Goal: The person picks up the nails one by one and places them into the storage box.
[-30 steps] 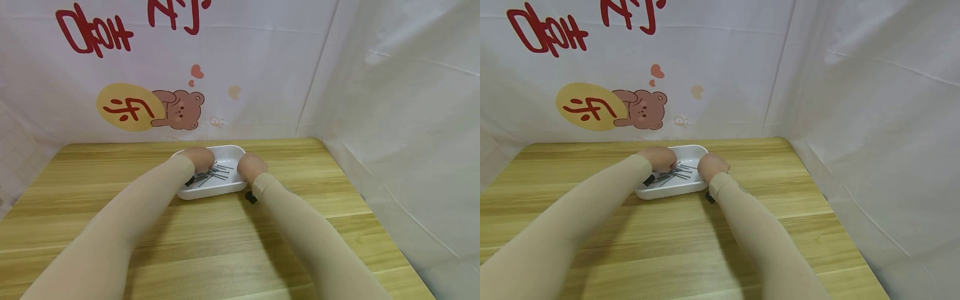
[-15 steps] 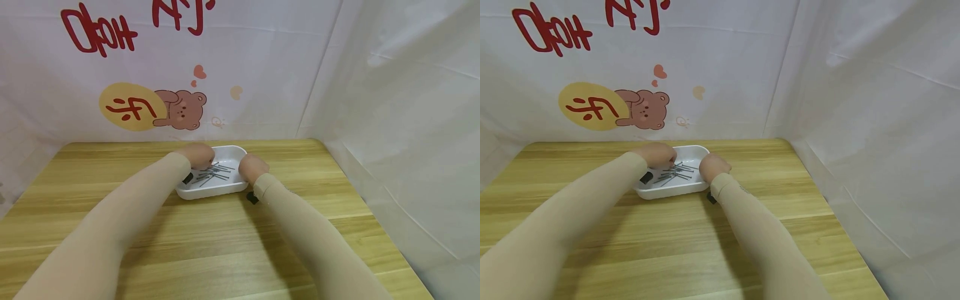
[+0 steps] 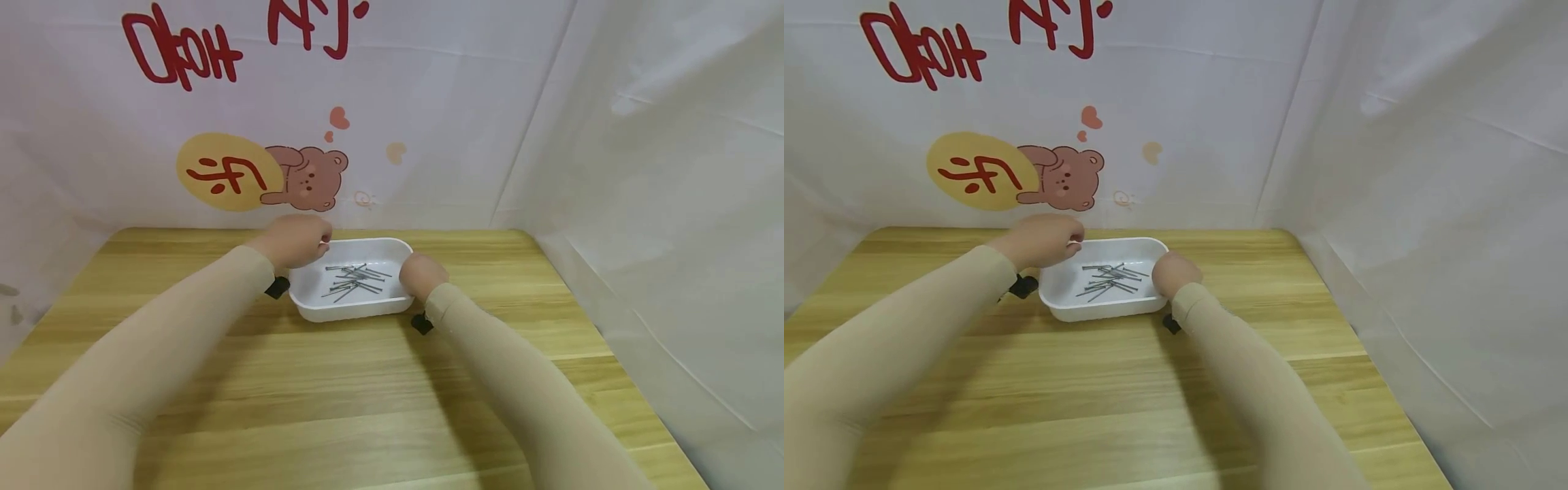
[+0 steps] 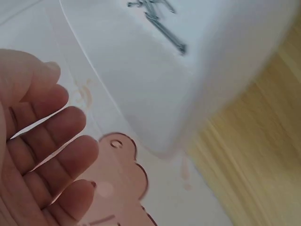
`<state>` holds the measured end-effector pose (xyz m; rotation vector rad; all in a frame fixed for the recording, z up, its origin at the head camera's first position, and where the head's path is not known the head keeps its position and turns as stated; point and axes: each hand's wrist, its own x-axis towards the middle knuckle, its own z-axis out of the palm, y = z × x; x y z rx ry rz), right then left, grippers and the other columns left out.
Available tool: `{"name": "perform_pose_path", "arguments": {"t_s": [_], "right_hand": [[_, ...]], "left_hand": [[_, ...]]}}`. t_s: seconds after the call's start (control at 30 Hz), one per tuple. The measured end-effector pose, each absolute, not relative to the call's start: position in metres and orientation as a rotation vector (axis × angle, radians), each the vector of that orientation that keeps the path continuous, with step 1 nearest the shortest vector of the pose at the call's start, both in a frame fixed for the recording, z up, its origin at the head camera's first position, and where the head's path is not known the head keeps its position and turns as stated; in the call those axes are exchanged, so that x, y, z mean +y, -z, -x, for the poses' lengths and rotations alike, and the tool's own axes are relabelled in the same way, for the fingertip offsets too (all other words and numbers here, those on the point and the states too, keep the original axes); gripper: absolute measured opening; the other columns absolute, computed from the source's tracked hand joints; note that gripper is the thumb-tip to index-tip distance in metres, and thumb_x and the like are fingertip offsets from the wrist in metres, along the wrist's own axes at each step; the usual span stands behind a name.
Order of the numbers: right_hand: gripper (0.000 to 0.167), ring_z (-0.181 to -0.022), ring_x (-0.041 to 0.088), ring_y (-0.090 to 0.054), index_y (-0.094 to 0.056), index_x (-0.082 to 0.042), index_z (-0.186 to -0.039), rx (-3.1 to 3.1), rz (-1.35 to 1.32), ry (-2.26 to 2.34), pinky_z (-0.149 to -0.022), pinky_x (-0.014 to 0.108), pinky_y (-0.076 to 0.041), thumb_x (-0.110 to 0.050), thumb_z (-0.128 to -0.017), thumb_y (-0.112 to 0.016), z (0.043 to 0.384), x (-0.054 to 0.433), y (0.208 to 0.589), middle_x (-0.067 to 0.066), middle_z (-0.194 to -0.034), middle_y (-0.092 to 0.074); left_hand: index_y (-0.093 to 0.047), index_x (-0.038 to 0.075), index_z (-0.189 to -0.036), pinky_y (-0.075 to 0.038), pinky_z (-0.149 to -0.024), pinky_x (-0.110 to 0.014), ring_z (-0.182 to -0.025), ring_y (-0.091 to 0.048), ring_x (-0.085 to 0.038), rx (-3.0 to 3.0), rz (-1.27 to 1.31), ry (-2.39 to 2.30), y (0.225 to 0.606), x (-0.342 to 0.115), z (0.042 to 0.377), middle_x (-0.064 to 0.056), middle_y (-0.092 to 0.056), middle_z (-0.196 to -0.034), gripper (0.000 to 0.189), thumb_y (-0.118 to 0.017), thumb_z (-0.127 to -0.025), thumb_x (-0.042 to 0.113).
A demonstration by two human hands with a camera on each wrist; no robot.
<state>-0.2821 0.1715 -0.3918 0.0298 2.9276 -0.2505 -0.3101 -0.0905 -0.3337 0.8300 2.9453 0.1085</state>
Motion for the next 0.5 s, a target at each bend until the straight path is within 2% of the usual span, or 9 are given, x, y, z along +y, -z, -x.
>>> {"name": "perform_pose_path", "arguments": {"t_s": [0.17, 0.27, 0.37, 0.43, 0.5], "right_hand": [[0.019, -0.088, 0.026, -0.064, -0.066, -0.001, -0.100, 2.919, 0.005, 0.269, -0.082, 0.041, -0.058, -0.006, -0.095, -0.048, 0.290, 0.183, 0.398, 0.014, -0.105, -0.069], [0.018, -0.084, 0.025, -0.062, -0.065, -0.002, -0.093, 2.923, 0.034, 0.291, -0.081, 0.041, -0.057, -0.006, -0.095, -0.047, 0.294, 0.190, 0.404, 0.013, -0.100, -0.068], [0.025, -0.083, 0.026, -0.062, -0.067, -0.003, -0.088, 2.946, 0.106, 0.278, -0.081, 0.043, -0.057, -0.009, -0.097, -0.044, 0.295, 0.197, 0.409, 0.014, -0.099, -0.069], [0.035, -0.089, 0.030, -0.065, -0.070, -0.001, -0.093, 2.953, 0.083, 0.352, -0.087, 0.046, -0.057, -0.016, -0.102, -0.040, 0.293, 0.202, 0.410, 0.017, -0.105, -0.071], [0.048, -0.101, 0.035, -0.068, -0.071, 0.002, -0.104, 2.952, 0.040, 0.445, -0.095, 0.049, -0.055, -0.028, -0.108, -0.034, 0.290, 0.206, 0.408, 0.021, -0.115, -0.072]], "left_hand": [[-0.070, 0.009, -0.120, -0.057, -0.091, -0.047, -0.095, -0.066, -0.025, 2.976, -0.784, -0.162, 0.337, -0.104, 0.306, -0.007, -0.074, -0.111, 0.026, -0.066, -0.103, 0.028], [-0.069, 0.008, -0.122, -0.056, -0.095, -0.050, -0.100, -0.067, -0.027, 2.983, -0.758, -0.186, 0.341, -0.110, 0.306, -0.008, -0.073, -0.113, 0.029, -0.066, -0.103, 0.030], [-0.069, 0.008, -0.123, -0.055, -0.098, -0.053, -0.105, -0.067, -0.029, 2.985, -0.729, -0.218, 0.343, -0.116, 0.305, -0.009, -0.073, -0.116, 0.031, -0.064, -0.104, 0.032], [-0.068, 0.008, -0.126, -0.053, -0.102, -0.055, -0.112, -0.067, -0.031, 2.986, -0.718, -0.238, 0.344, -0.119, 0.304, -0.011, -0.072, -0.121, 0.033, -0.062, -0.105, 0.033], [-0.066, 0.007, -0.131, -0.050, -0.106, -0.058, -0.122, -0.065, -0.035, 2.991, -0.712, -0.256, 0.345, -0.124, 0.303, -0.013, -0.070, -0.130, 0.037, -0.059, -0.107, 0.034]]}}
